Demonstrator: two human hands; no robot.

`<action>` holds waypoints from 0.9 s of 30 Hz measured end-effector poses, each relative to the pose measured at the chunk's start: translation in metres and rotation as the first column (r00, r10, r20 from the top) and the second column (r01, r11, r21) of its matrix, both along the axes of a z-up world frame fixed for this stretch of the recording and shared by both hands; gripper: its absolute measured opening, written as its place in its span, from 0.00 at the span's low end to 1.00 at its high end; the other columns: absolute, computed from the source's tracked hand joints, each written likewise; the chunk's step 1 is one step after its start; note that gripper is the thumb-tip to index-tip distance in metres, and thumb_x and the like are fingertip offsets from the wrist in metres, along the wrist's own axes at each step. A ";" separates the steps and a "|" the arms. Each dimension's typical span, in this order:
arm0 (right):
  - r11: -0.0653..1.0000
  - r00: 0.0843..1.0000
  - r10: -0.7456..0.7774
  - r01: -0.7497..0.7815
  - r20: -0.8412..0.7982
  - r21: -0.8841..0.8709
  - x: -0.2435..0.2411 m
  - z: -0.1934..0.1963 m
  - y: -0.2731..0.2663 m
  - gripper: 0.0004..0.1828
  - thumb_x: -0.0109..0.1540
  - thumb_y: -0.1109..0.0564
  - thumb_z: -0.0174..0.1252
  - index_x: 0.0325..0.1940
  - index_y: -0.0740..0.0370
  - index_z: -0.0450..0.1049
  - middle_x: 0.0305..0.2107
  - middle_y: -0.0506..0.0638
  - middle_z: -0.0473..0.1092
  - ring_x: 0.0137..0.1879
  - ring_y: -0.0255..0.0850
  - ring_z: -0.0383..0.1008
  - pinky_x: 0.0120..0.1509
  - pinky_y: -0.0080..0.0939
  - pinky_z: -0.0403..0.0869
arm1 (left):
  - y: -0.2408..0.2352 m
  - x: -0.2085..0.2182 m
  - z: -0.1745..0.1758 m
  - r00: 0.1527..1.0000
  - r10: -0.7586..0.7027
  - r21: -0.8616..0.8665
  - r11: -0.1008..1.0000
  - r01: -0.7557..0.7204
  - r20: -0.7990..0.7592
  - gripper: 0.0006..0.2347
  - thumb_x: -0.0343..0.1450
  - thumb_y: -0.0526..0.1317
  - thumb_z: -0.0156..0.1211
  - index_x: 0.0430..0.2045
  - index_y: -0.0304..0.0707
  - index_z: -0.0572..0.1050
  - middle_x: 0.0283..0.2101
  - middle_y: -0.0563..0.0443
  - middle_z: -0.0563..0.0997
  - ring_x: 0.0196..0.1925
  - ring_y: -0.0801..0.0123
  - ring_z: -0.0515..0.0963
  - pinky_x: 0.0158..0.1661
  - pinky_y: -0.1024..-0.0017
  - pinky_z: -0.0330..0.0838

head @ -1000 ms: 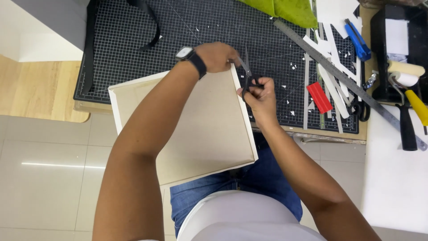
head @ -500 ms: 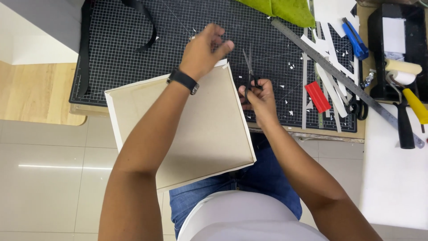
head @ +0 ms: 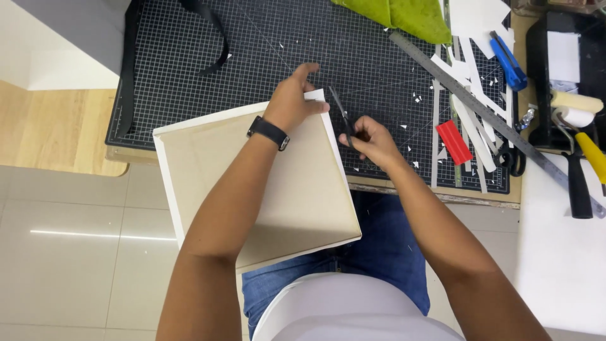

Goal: Trimming and smoothing the edges of a white cardboard box using scissors, a utility knife, a scraper, and a roller.

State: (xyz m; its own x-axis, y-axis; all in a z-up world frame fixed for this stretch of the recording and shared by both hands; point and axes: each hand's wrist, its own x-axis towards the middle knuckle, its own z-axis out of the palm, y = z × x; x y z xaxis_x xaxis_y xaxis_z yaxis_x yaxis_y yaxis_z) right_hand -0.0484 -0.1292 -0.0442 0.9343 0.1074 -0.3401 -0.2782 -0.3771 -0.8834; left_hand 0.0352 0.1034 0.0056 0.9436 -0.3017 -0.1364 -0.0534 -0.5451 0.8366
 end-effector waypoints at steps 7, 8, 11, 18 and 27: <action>0.975 0.973 0.219 -0.221 0.078 0.009 0.026 0.001 -0.011 0.16 0.61 0.50 0.69 0.34 0.49 0.65 0.30 0.38 0.68 0.36 0.29 0.67 0.42 0.32 0.67 | 0.002 -0.006 0.005 1.000 0.005 -0.070 0.998 -0.006 -0.018 0.37 0.63 0.39 0.77 0.68 0.48 0.61 0.31 0.60 0.77 0.36 0.71 0.79 0.42 0.71 0.71; 0.966 0.962 0.258 -0.258 0.086 -0.008 0.030 0.003 -0.012 0.16 0.60 0.50 0.69 0.35 0.49 0.65 0.30 0.38 0.67 0.35 0.29 0.65 0.40 0.31 0.65 | 0.001 -0.006 0.002 1.000 0.022 -0.053 0.998 -0.022 0.009 0.39 0.62 0.40 0.79 0.68 0.48 0.60 0.33 0.58 0.76 0.37 0.69 0.79 0.42 0.70 0.71; 0.949 0.949 0.311 -0.306 0.056 -0.076 0.042 0.012 -0.012 0.18 0.59 0.48 0.70 0.36 0.49 0.64 0.29 0.39 0.68 0.34 0.30 0.65 0.39 0.31 0.65 | 0.000 -0.003 -0.011 0.994 0.052 0.027 0.998 -0.055 0.100 0.41 0.60 0.46 0.81 0.67 0.49 0.60 0.40 0.53 0.80 0.45 0.63 0.81 0.49 0.62 0.68; 0.934 0.946 0.323 -0.311 0.041 -0.174 0.048 0.019 -0.010 0.21 0.58 0.51 0.73 0.35 0.51 0.62 0.26 0.41 0.69 0.31 0.30 0.64 0.36 0.30 0.64 | -0.001 -0.005 -0.017 0.984 0.100 0.090 0.989 -0.114 0.149 0.44 0.58 0.50 0.83 0.67 0.49 0.59 0.46 0.47 0.85 0.53 0.60 0.82 0.58 0.55 0.60; 0.936 0.933 0.331 -0.305 0.143 -0.177 0.049 0.007 -0.010 0.22 0.58 0.54 0.73 0.34 0.50 0.61 0.29 0.40 0.71 0.32 0.28 0.65 0.36 0.29 0.64 | 0.001 -0.007 -0.018 0.981 0.103 0.057 0.992 -0.114 0.163 0.43 0.59 0.50 0.82 0.67 0.49 0.59 0.44 0.49 0.84 0.51 0.60 0.82 0.58 0.57 0.61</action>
